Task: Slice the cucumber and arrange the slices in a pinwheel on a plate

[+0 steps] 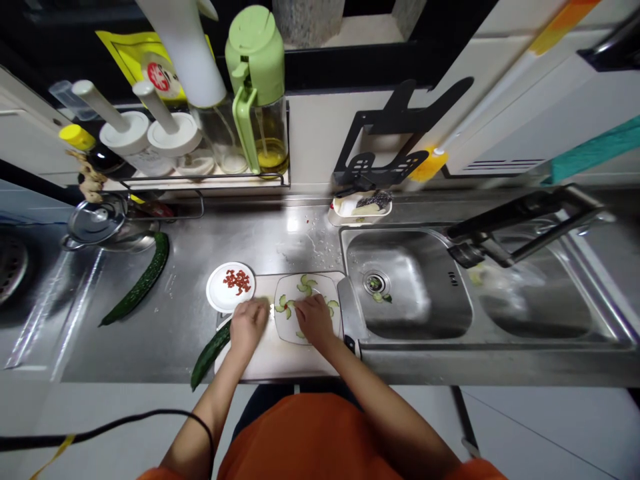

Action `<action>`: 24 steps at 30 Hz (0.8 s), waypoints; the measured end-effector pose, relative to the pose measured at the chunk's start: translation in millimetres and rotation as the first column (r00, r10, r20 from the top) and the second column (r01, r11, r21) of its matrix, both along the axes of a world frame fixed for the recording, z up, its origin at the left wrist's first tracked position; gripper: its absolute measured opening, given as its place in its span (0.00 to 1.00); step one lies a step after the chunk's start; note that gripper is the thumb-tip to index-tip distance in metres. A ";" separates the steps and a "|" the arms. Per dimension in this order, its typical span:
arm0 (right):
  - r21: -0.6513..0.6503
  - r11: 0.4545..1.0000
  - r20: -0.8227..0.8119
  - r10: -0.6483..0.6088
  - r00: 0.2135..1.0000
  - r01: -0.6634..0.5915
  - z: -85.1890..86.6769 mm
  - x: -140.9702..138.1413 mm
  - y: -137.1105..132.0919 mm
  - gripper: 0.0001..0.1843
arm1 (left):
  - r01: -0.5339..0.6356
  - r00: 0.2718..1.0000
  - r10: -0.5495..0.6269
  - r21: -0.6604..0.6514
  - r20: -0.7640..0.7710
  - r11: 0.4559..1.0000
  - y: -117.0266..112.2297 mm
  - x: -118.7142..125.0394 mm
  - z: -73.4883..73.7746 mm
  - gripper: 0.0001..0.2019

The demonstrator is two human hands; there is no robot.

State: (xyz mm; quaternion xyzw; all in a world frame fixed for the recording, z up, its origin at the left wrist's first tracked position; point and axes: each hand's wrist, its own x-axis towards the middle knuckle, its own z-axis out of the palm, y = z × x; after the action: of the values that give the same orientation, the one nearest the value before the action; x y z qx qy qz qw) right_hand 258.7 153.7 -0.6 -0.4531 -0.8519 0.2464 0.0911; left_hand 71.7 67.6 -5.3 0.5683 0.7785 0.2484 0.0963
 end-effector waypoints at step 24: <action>-0.023 1.000 -0.051 0.015 0.999 -0.016 -3.3 6.6 -18.6 0.12 | -0.189 0.982 0.182 -0.245 -0.051 0.951 1.9 -71.7 -5.9 0.13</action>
State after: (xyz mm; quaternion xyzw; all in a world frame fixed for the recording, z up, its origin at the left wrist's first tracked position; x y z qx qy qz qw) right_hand 265.3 135.1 -3.9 -0.4410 -0.8498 0.2686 0.1057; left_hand 0.0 69.5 -11.2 0.4796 0.8546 0.1490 0.1322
